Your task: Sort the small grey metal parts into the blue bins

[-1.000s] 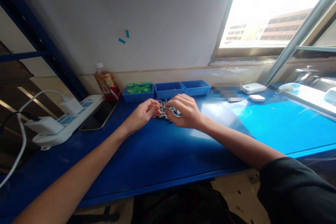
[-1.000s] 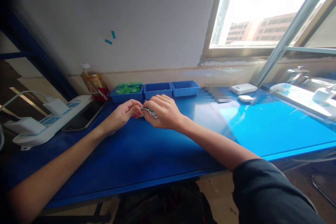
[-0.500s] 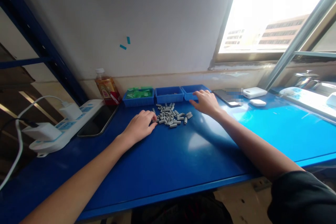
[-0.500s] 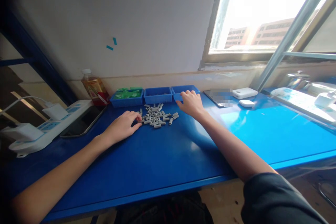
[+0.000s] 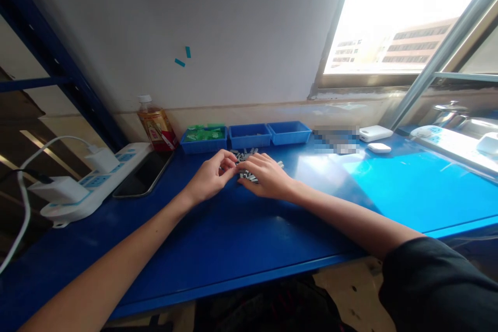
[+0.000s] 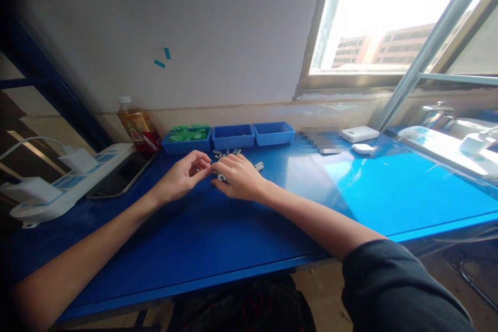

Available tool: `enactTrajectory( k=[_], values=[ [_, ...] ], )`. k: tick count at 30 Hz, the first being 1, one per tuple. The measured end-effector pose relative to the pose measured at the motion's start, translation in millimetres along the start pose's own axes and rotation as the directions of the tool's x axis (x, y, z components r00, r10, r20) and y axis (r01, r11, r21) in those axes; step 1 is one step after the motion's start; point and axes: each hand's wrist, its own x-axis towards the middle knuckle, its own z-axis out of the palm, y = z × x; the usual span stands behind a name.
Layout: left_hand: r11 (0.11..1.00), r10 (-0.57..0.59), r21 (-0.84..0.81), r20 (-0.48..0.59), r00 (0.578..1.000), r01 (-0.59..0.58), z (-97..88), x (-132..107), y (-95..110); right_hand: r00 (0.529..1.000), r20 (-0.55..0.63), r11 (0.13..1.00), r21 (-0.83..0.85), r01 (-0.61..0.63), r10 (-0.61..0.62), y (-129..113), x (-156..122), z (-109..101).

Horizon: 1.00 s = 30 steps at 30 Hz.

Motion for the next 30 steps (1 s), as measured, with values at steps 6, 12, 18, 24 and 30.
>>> enactTrajectory(
  k=[6, 12, 18, 24, 30],
  values=[
    [0.999, -0.012, -0.044, -0.115, 0.993, 0.007, -7.3, 0.8, 13.6, 0.921, -0.387, 0.999, -0.036, 0.028, -0.040, 9.8, 26.9, -34.2],
    [0.785, -0.061, 0.611, -0.090, 0.994, 0.103, -27.5, 2.6, -13.2, 0.863, -0.435, 0.936, -0.111, -0.335, 0.257, 62.8, 77.7, -59.1],
    [0.631, -0.232, 0.758, -0.020, 0.972, 0.167, -26.1, 0.2, -24.7, 0.886, -0.086, 0.865, -0.191, -0.464, 0.456, 62.9, 60.6, -42.7],
    [0.832, -0.190, 0.520, -0.065, 0.980, 0.196, -22.8, 2.9, -5.3, 0.990, 0.088, 0.994, -0.026, -0.104, 0.106, 16.0, 22.2, -6.8],
    [0.993, -0.048, 0.106, -0.019, 0.999, 0.050, -20.7, 3.4, 7.5, 0.998, -0.035, 0.996, -0.073, 0.044, -0.046, 4.0, 26.9, -7.4]
  ],
)
